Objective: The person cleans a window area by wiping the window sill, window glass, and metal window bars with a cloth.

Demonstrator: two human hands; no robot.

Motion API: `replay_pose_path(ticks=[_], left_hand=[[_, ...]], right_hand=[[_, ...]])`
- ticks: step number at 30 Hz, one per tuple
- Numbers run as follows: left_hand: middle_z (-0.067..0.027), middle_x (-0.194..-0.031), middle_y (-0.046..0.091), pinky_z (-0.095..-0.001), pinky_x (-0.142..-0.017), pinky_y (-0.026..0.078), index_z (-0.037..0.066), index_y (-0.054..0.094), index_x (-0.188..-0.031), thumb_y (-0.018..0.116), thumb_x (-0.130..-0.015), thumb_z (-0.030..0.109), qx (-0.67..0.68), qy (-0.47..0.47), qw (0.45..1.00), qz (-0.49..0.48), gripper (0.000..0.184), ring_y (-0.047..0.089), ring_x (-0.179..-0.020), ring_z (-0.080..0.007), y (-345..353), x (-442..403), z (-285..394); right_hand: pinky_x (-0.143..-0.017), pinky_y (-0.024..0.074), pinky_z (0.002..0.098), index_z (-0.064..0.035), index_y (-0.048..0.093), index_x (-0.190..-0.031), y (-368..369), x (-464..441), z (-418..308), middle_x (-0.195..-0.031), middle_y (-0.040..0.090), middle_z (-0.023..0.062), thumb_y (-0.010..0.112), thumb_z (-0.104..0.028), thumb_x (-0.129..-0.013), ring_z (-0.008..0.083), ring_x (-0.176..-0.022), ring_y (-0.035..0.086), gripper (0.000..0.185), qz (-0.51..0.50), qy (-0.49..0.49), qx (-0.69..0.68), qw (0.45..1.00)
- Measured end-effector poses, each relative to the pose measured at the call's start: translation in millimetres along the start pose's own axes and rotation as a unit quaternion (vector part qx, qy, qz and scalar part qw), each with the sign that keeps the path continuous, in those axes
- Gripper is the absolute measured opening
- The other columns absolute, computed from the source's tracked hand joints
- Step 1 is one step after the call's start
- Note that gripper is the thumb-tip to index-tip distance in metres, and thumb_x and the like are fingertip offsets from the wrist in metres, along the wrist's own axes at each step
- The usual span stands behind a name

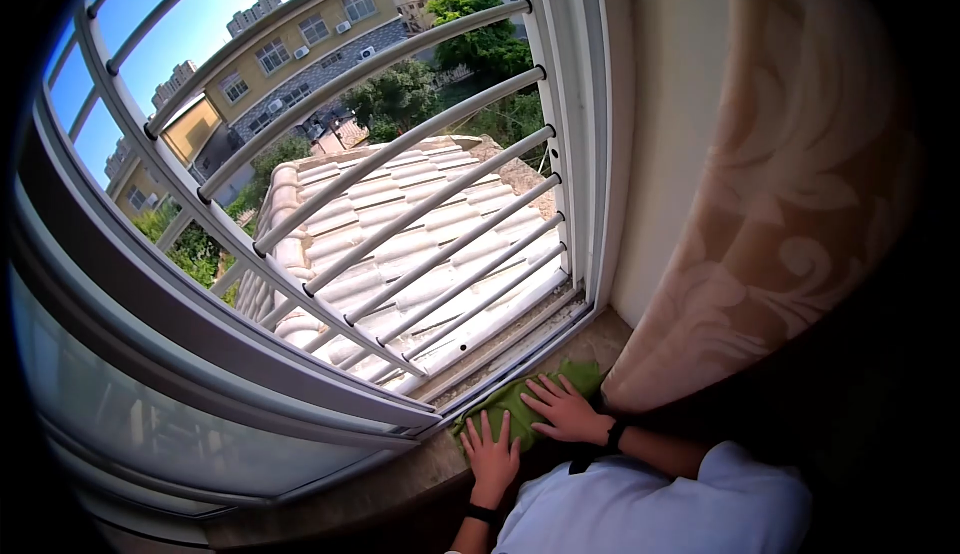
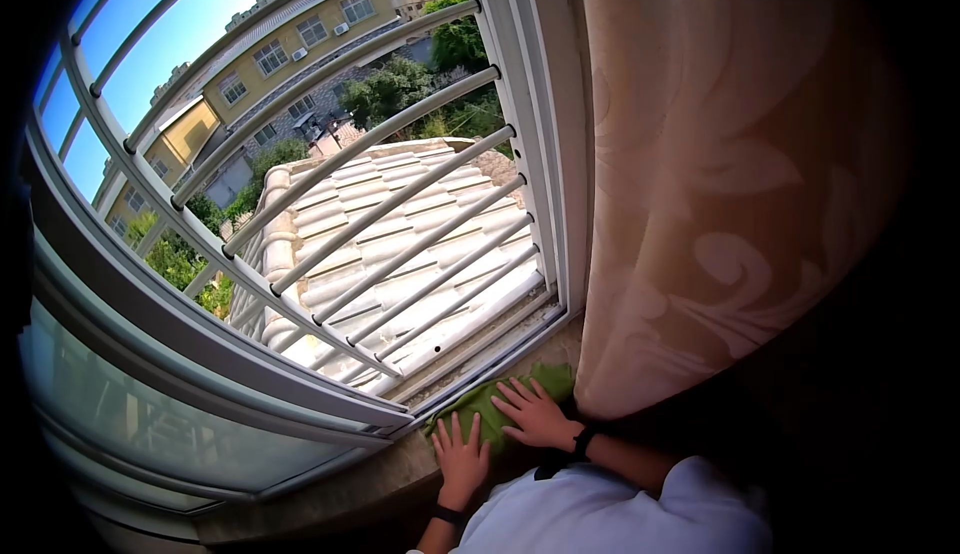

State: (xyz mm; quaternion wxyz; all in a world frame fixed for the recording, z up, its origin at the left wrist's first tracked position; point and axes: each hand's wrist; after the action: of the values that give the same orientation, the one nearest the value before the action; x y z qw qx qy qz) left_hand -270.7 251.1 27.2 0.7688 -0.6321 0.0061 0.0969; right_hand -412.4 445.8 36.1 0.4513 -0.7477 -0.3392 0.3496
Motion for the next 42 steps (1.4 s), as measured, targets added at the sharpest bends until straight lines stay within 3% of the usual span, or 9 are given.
replay_pose_path(ticks=[12,19,23,28,32,35,37,40,42], left_hand=[[-0.029,-0.162,0.036,-0.0732,-0.12,0.018,0.017,0.042,-0.161,0.065,-0.097,0.042,-0.016,-0.011,1.0,-0.009,0.072,0.026,-0.151,-0.0567,6.1,-17.5,17.1],[-0.0283,-0.154,0.047,-0.0577,-0.122,0.032,-0.006,0.044,-0.152,0.067,-0.097,0.022,0.034,0.042,0.998,0.029,0.066,0.039,-0.147,-0.0474,14.5,-30.3,23.6],[-0.0319,-0.147,0.051,-0.0587,-0.118,0.037,-0.007,0.052,-0.145,0.06,-0.098,0.004,0.11,0.038,0.99,0.077,0.049,0.045,-0.14,-0.0533,18.8,-36.7,26.2],[-0.0311,-0.148,0.052,-0.0564,-0.115,0.041,-0.006,0.053,-0.144,0.055,-0.09,-0.008,0.229,0.049,0.968,0.091,0.054,0.044,-0.14,-0.0537,19.7,-46.2,21.4],[-0.0312,-0.109,0.07,-0.0538,-0.084,0.052,-0.005,0.062,-0.128,0.051,-0.097,-0.002,0.371,-0.037,0.925,0.067,0.033,0.064,-0.109,-0.052,-7.7,-54.8,44.6],[-0.0305,-0.105,0.072,-0.0476,-0.084,0.054,-0.007,0.065,-0.119,0.06,-0.095,0.005,0.373,-0.055,0.923,0.069,0.026,0.07,-0.104,-0.0459,-4.8,-73.4,28.3],[-0.0228,-0.111,0.074,-0.0442,-0.088,0.054,-0.004,0.067,-0.121,0.062,-0.095,0.004,0.376,0.002,0.903,0.209,0.028,0.071,-0.105,-0.037,-21.9,-88.4,28.2],[-0.0243,-0.107,0.074,-0.0417,-0.087,0.054,-0.01,0.067,-0.115,0.059,-0.098,0.007,0.462,-0.133,0.86,0.171,0.025,0.071,-0.104,-0.0325,-57.4,-94.3,32.8],[-0.0254,-0.104,0.075,-0.0407,-0.087,0.053,-0.014,0.066,-0.11,0.057,-0.1,0.008,0.483,-0.189,0.84,0.157,0.026,0.072,-0.102,-0.0321,-79.8,-95.8,40.0]], right_hand=[[-0.118,0.0414,0.0521,-0.0002,0.068,-0.126,40.0,-16.7,-2.9,-0.138,0.065,0.0188,0.066,-0.016,-0.098,0.0379,-0.138,0.055,0.032,0.132,-0.035,-0.111,0.984],[-0.106,0.05,0.0504,0.003,0.066,-0.106,31.1,-28.5,-2.2,-0.118,0.066,0.0204,0.061,-0.004,-0.086,0.0411,-0.122,0.061,0.022,0.153,-0.083,-0.101,0.98],[-0.084,0.0558,0.0449,0.0009,0.064,-0.091,16.5,-42.7,-1.3,-0.103,0.064,0.018,0.06,-0.002,-0.085,0.0386,-0.101,0.065,0.008,0.049,-0.043,-0.122,0.99],[-0.076,0.0575,0.0504,0.0027,0.074,-0.081,-22.3,-88.7,1.9,-0.084,0.072,0.0241,0.067,-0.009,-0.082,0.0446,-0.083,0.071,0.014,-0.062,-0.058,-0.082,0.993],[-0.075,0.0577,0.0517,0.0006,0.077,-0.089,-50.9,-138.7,-18.6,-0.083,0.072,0.0239,0.07,-0.011,-0.077,0.0452,-0.083,0.07,0.018,-0.208,-0.096,0.045,0.972],[-0.085,0.0578,0.0607,-0.0069,0.079,-0.113,-75.2,-185.8,-75.6,-0.107,0.077,0.0186,0.07,-0.023,-0.089,0.0411,-0.1,0.073,0.03,-0.329,0.025,0.108,0.938],[-0.095,0.0522,0.0693,-0.0149,0.073,-0.13,-52.5,-243.1,-106.2,-0.128,0.074,0.0119,0.067,-0.033,-0.098,0.0374,-0.117,0.069,0.038,-0.434,0.135,0.184,0.871],[-0.083,0.0537,0.0704,-0.0144,0.079,-0.12,-116.2,-238.6,-145.6,-0.109,0.078,0.0088,0.069,-0.026,-0.095,0.036,-0.101,0.072,0.029,-0.38,0.06,0.208,0.899],[-0.079,0.058,0.0576,-0.0107,0.08,-0.115,-143.5,-237.1,-155.2,-0.11,0.078,0.0117,0.072,-0.026,-0.091,0.0338,-0.099,0.074,0.029,-0.375,-0.039,0.21,0.902]])
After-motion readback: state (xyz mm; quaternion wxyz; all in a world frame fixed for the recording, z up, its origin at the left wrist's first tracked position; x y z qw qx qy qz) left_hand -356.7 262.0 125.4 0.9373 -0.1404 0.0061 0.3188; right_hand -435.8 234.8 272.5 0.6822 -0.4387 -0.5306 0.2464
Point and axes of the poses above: each hand's wrist, its own x-axis away from the middle knuckle, its own y-axis out of the palm, z = x × y
